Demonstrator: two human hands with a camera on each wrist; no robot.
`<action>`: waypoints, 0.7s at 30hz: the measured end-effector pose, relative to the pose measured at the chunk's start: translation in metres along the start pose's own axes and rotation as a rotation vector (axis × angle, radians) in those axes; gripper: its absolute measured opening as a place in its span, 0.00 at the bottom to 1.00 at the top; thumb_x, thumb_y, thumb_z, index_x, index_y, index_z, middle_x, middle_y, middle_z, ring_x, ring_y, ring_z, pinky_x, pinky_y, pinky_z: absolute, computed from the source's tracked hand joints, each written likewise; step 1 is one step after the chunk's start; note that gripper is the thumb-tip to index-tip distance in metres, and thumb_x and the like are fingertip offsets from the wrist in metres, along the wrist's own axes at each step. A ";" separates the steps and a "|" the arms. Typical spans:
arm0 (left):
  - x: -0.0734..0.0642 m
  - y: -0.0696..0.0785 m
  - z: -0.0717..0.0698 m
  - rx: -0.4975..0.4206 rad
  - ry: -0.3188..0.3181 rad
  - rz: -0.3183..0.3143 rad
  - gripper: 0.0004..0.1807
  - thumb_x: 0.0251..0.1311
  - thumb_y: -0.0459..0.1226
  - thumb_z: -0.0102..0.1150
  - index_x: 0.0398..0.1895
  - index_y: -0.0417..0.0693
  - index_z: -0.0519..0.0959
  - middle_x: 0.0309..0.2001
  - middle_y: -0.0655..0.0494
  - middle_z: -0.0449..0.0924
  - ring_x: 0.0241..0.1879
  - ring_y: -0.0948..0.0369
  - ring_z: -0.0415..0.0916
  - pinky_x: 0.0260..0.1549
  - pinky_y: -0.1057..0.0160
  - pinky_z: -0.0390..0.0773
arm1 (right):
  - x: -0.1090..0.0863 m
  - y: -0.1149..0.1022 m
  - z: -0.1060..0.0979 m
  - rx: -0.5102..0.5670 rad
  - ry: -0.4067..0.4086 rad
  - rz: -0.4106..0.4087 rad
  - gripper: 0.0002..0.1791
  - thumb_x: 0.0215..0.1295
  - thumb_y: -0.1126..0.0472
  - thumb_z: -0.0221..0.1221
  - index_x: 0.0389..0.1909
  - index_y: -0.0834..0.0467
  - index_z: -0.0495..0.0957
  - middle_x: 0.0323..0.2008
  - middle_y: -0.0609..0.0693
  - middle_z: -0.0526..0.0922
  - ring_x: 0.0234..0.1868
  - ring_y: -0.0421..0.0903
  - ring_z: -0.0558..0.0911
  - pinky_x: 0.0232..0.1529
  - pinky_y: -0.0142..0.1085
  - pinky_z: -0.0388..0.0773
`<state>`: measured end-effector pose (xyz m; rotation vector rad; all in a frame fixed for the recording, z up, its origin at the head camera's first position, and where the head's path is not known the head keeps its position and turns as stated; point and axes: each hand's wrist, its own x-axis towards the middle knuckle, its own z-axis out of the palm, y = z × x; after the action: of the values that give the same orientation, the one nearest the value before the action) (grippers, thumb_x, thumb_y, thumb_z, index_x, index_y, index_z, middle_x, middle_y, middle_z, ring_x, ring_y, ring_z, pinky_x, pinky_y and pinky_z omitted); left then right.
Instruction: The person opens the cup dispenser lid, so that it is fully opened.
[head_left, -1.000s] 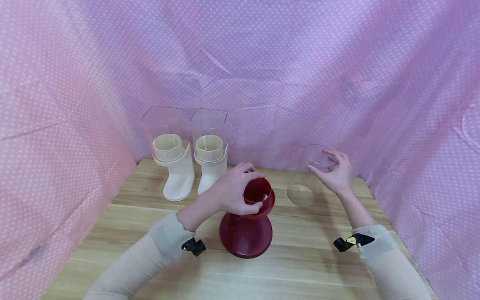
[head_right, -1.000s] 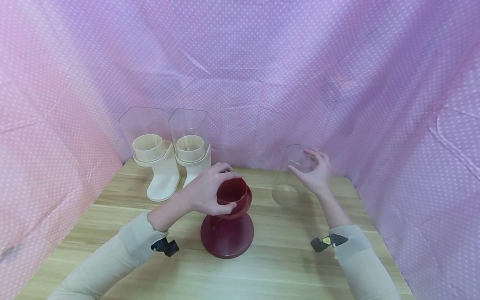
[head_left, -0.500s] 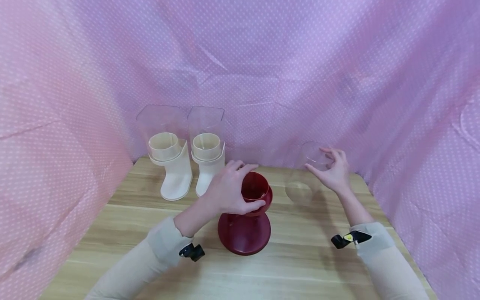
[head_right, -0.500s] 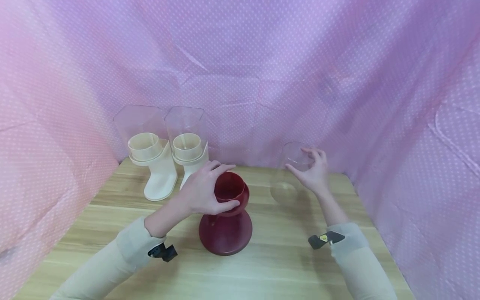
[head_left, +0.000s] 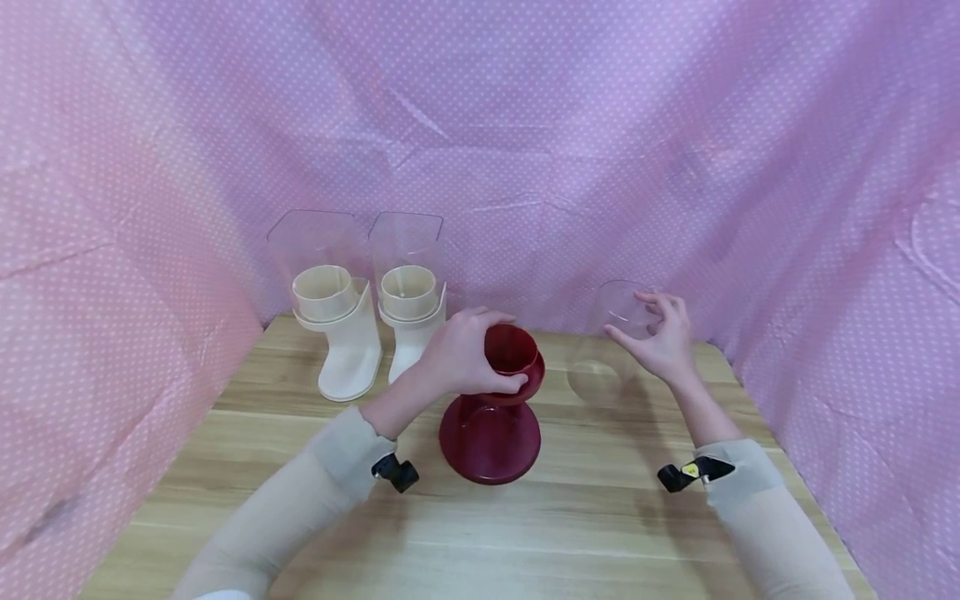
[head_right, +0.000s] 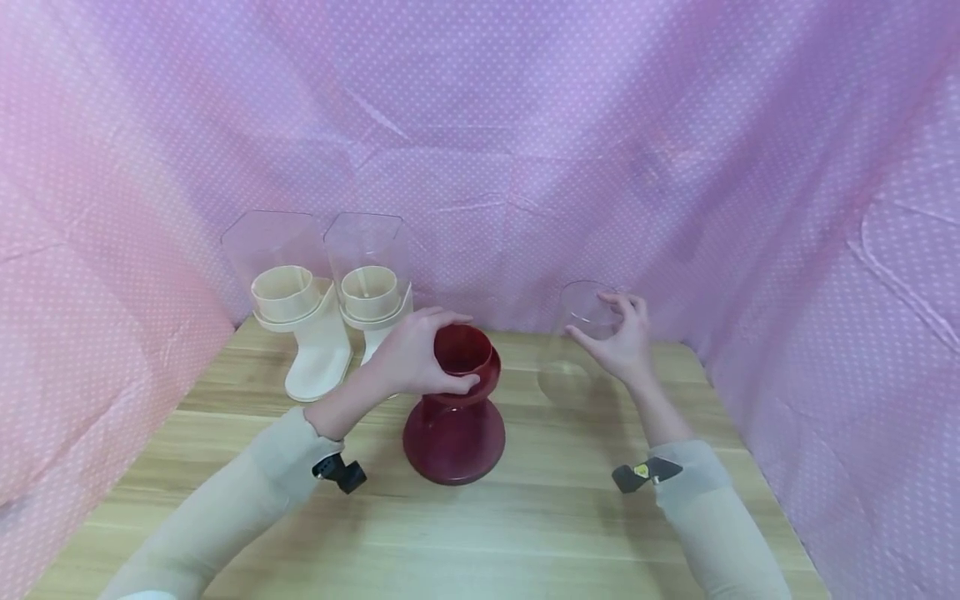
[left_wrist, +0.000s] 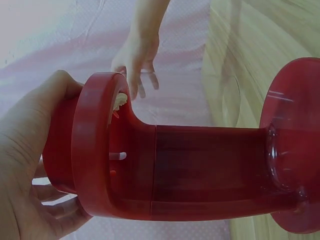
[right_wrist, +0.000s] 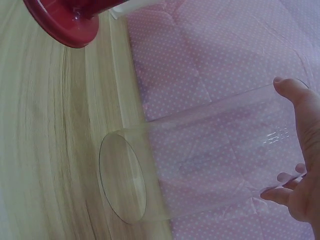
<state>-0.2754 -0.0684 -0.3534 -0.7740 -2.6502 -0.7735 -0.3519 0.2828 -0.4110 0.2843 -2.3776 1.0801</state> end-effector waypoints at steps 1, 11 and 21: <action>0.003 -0.002 0.001 -0.005 0.002 0.003 0.41 0.43 0.56 0.81 0.62 0.49 0.84 0.52 0.54 0.86 0.53 0.53 0.82 0.49 0.55 0.87 | 0.000 0.000 0.000 0.002 0.001 -0.003 0.41 0.53 0.56 0.81 0.67 0.62 0.77 0.68 0.67 0.68 0.67 0.64 0.75 0.56 0.44 0.77; 0.039 -0.023 0.008 -0.044 -0.023 -0.020 0.39 0.47 0.55 0.81 0.63 0.50 0.83 0.54 0.53 0.88 0.55 0.55 0.83 0.54 0.56 0.86 | -0.001 0.005 0.004 0.010 0.037 -0.002 0.42 0.50 0.59 0.82 0.66 0.64 0.77 0.67 0.68 0.67 0.66 0.62 0.75 0.56 0.52 0.79; 0.064 -0.034 0.006 -0.095 -0.046 -0.061 0.39 0.50 0.51 0.81 0.65 0.45 0.82 0.55 0.49 0.88 0.55 0.53 0.84 0.54 0.56 0.87 | -0.002 -0.001 0.005 0.008 0.046 -0.017 0.41 0.50 0.60 0.82 0.66 0.64 0.77 0.67 0.68 0.67 0.65 0.60 0.74 0.54 0.57 0.81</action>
<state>-0.3474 -0.0627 -0.3480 -0.7459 -2.7062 -0.9137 -0.3515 0.2786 -0.4147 0.2787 -2.3272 1.0768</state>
